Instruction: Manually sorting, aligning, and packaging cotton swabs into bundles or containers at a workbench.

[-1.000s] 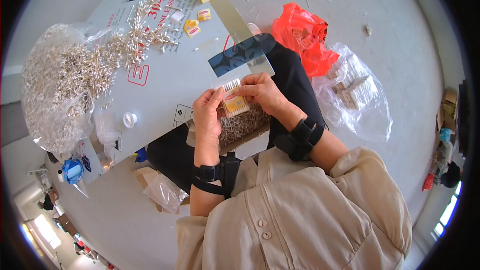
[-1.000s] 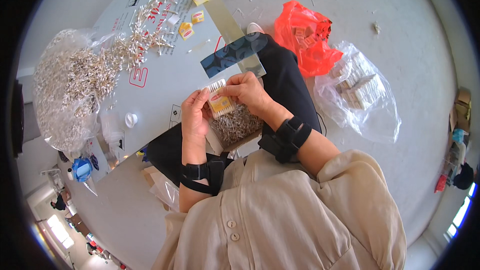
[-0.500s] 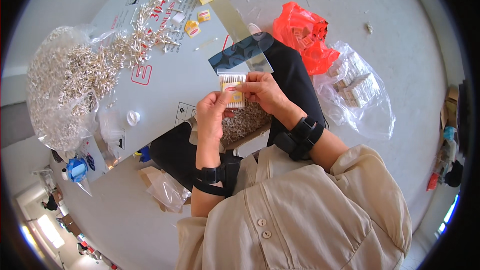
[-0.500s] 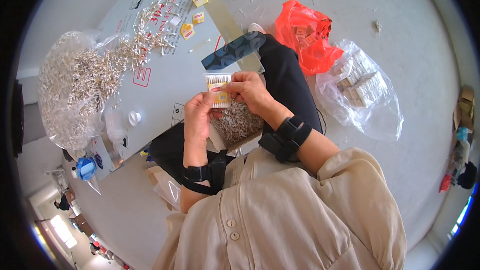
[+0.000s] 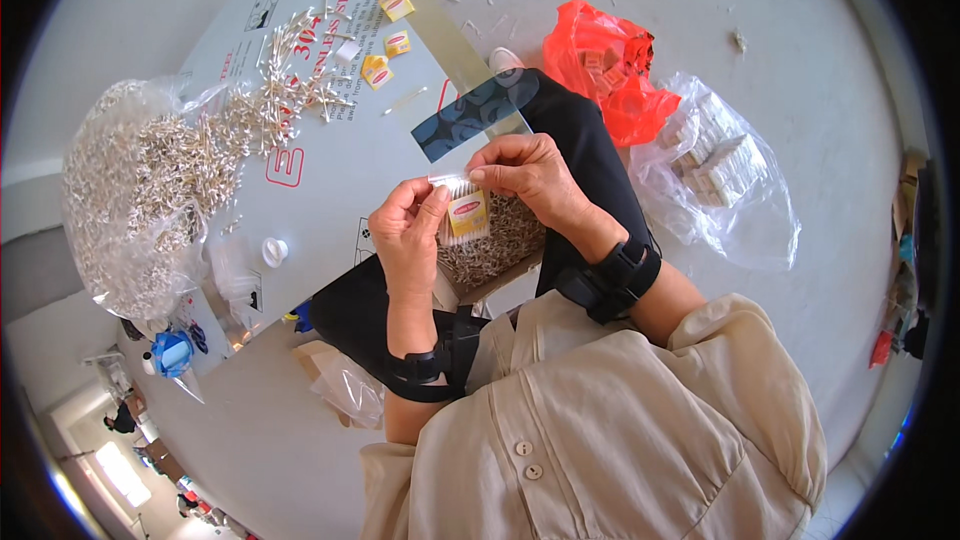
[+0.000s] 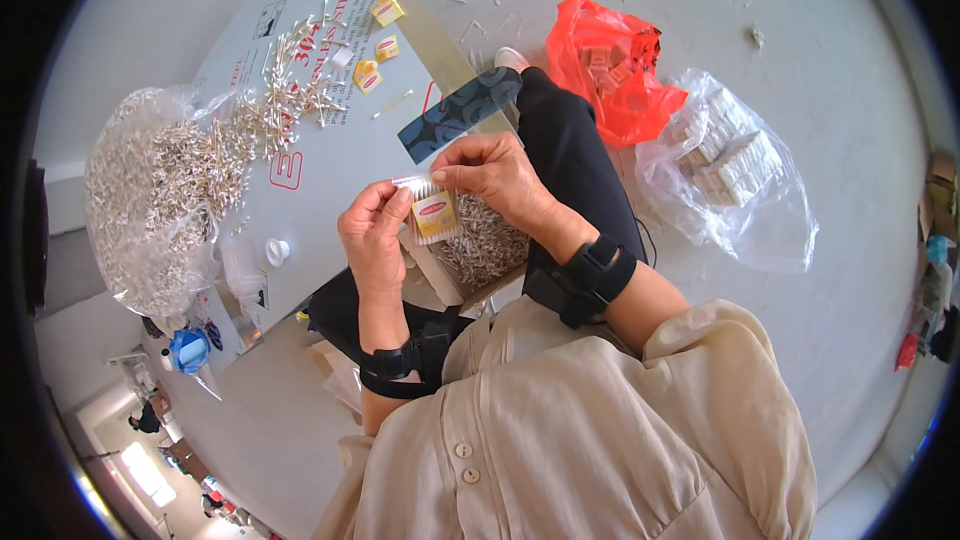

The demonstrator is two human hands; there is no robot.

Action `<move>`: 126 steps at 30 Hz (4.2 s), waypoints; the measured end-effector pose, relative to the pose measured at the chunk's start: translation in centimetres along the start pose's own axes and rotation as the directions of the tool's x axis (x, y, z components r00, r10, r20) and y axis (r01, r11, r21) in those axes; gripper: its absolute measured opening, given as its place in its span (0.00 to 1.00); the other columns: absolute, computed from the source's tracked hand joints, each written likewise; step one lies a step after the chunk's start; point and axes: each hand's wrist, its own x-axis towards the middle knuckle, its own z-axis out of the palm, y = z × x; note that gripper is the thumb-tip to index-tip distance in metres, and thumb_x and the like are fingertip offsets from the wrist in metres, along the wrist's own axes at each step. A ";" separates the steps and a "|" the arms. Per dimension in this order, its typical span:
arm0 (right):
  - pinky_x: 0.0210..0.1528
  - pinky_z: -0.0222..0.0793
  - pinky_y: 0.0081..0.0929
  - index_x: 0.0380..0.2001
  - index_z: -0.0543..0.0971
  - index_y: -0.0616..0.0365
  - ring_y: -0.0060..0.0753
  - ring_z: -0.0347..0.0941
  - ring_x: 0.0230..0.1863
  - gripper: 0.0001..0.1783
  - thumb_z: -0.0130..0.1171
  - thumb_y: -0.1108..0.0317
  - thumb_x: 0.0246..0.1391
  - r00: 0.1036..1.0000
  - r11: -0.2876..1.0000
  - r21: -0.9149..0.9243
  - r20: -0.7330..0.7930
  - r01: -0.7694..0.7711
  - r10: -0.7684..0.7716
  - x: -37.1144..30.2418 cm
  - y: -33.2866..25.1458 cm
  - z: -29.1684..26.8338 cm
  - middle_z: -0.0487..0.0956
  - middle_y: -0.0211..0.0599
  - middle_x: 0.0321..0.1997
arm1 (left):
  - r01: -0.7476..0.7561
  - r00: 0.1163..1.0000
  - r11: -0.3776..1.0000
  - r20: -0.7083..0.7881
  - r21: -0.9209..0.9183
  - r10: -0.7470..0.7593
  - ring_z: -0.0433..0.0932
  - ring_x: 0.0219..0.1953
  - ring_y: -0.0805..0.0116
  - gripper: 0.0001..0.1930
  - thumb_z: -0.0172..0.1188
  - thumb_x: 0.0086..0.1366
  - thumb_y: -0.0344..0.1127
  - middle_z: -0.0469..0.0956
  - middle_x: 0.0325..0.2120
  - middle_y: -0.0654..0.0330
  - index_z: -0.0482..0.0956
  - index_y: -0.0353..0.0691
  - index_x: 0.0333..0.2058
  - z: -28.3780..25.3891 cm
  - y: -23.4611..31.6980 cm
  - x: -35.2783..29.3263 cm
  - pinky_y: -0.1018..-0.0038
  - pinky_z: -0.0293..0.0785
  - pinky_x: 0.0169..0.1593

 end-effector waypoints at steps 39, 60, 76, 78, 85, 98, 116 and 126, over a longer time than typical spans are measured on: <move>0.35 0.66 0.31 0.29 0.74 0.65 0.37 0.69 0.30 0.02 0.56 0.77 0.54 0.841 0.547 -0.831 -0.223 0.100 -0.492 -1.6 -4.0 -12.7 0.71 0.43 0.26 | 0.036 0.982 0.979 0.172 0.202 -0.072 0.74 0.27 0.81 0.02 0.57 0.66 0.25 0.77 0.26 0.65 0.77 0.34 0.35 2.4 -1.5 2.2 0.83 0.72 0.33; 0.32 0.69 0.33 0.28 0.75 0.66 0.48 0.74 0.29 0.04 0.61 0.79 0.49 0.958 0.579 -0.763 0.240 0.286 -0.156 3.8 0.8 -1.3 0.75 0.47 0.27 | 0.312 0.655 0.822 -0.735 0.477 0.178 0.73 0.23 0.72 0.03 0.60 0.60 0.28 0.77 0.20 0.60 0.79 0.34 0.30 -28.0 -7.3 2.1 0.75 0.72 0.30; 0.30 0.67 0.31 0.27 0.74 0.67 0.43 0.72 0.27 0.04 0.60 0.79 0.50 0.940 0.580 -0.767 0.342 0.273 0.012 4.1 4.5 5.2 0.74 0.45 0.26 | 0.347 0.882 0.640 -0.470 0.686 0.024 0.78 0.31 0.50 0.03 0.60 0.58 0.27 0.77 0.25 0.47 0.76 0.34 0.29 -31.3 -6.9 4.1 0.59 0.73 0.37; 0.31 0.70 0.35 0.26 0.75 0.65 0.51 0.74 0.28 0.05 0.61 0.77 0.49 0.947 0.558 -0.795 0.318 0.237 0.052 4.1 4.3 5.5 0.76 0.47 0.27 | 0.442 0.755 0.669 -0.650 0.597 0.082 0.79 0.29 0.51 0.05 0.62 0.58 0.29 0.78 0.24 0.48 0.77 0.34 0.30 -33.5 -7.2 4.5 0.61 0.74 0.37; 0.31 0.70 0.35 0.26 0.75 0.65 0.51 0.74 0.28 0.04 0.60 0.78 0.49 0.933 0.546 -0.797 0.353 0.258 0.074 3.7 4.9 6.1 0.76 0.47 0.27 | 0.417 0.628 0.552 -0.668 0.722 0.399 0.75 0.24 0.63 0.07 0.67 0.54 0.31 0.78 0.20 0.54 0.79 0.34 0.27 -41.6 -12.5 5.6 0.69 0.73 0.33; 0.34 0.72 0.33 0.31 0.77 0.65 0.39 0.77 0.33 0.06 0.62 0.73 0.53 0.931 0.643 -0.761 0.295 0.091 0.217 2.9 4.1 6.6 0.79 0.42 0.31 | 0.263 0.673 0.703 -0.648 0.661 0.357 0.76 0.27 0.59 0.05 0.64 0.55 0.28 0.77 0.22 0.55 0.77 0.34 0.25 -34.6 -6.0 4.2 0.67 0.73 0.35; 0.41 0.74 0.24 0.45 0.79 0.59 0.24 0.78 0.39 0.18 0.51 0.55 0.67 0.910 0.874 0.291 -0.026 -0.389 0.413 1.6 2.8 4.8 0.83 0.37 0.41 | 0.036 0.994 0.986 -0.111 0.163 -0.017 0.72 0.25 0.79 0.09 0.62 0.64 0.31 0.77 0.25 0.62 0.78 0.31 0.37 -5.2 -2.6 0.8 0.79 0.69 0.30; 0.38 0.72 0.20 0.43 0.80 0.60 0.23 0.77 0.36 0.15 0.54 0.59 0.65 0.957 0.944 0.216 -0.094 -0.248 0.273 0.8 3.3 -0.3 0.82 0.34 0.36 | 0.281 0.957 0.957 0.054 0.068 -0.285 0.66 0.19 0.84 0.05 0.62 0.62 0.27 0.75 0.19 0.68 0.81 0.33 0.28 -0.4 -2.3 2.0 0.85 0.59 0.22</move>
